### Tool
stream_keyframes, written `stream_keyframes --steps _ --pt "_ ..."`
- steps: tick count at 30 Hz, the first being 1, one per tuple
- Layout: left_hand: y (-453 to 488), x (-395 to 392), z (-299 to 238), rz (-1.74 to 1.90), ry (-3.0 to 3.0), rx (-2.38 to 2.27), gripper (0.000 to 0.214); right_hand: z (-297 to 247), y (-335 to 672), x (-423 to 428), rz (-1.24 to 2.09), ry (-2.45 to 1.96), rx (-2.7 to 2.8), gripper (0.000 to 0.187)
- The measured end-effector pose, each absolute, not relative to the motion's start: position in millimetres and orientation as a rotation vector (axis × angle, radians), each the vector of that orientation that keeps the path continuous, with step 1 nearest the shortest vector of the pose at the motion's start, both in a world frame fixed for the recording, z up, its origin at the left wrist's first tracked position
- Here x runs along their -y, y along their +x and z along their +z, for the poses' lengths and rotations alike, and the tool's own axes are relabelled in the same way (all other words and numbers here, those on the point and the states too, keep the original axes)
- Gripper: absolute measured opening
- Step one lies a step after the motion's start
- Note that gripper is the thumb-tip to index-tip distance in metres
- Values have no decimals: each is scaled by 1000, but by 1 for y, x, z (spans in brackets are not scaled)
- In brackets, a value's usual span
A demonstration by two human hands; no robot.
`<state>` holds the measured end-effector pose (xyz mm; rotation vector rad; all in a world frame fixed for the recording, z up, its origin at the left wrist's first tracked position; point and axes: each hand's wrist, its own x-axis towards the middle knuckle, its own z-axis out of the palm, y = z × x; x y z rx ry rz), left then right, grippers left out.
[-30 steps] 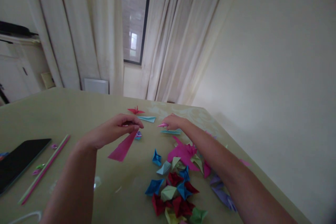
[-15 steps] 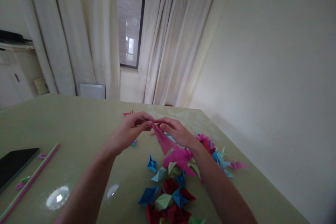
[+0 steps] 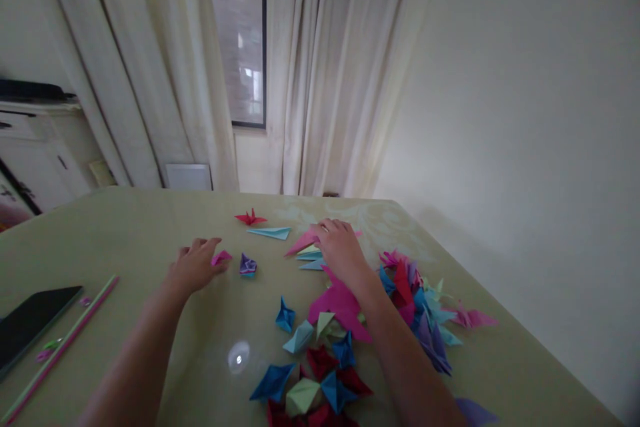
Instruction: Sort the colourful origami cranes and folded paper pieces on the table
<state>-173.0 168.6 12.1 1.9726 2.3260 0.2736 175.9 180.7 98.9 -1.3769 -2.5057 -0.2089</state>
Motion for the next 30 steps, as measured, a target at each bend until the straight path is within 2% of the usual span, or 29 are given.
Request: stream_keyframes --steps 6,9,12,15,17,20,24,30 --pt "-174 -169 3 64 2023 -2216 30 109 174 -167 -9 -1258 2439 28" --pt "-170 -168 17 102 1955 -2261 30 121 174 -155 55 -1189 2374 26" --pt "-155 -161 45 306 1988 -2167 35 128 170 -144 139 -1115 2321 24" --pt "-125 -147 79 700 2046 -1740 38 130 163 -135 236 -987 2283 33" --pt "-102 -136 98 839 2021 -1374 42 131 159 -131 278 -874 2295 42" --pt "-76 -121 116 786 2031 -1085 39 133 156 -129 301 -781 2325 33" --pt "-71 -116 120 774 1984 -996 35 134 156 -129 320 -785 2315 18" --pt "-78 -119 119 789 2042 -1071 32 132 149 -121 108 -818 2291 26"
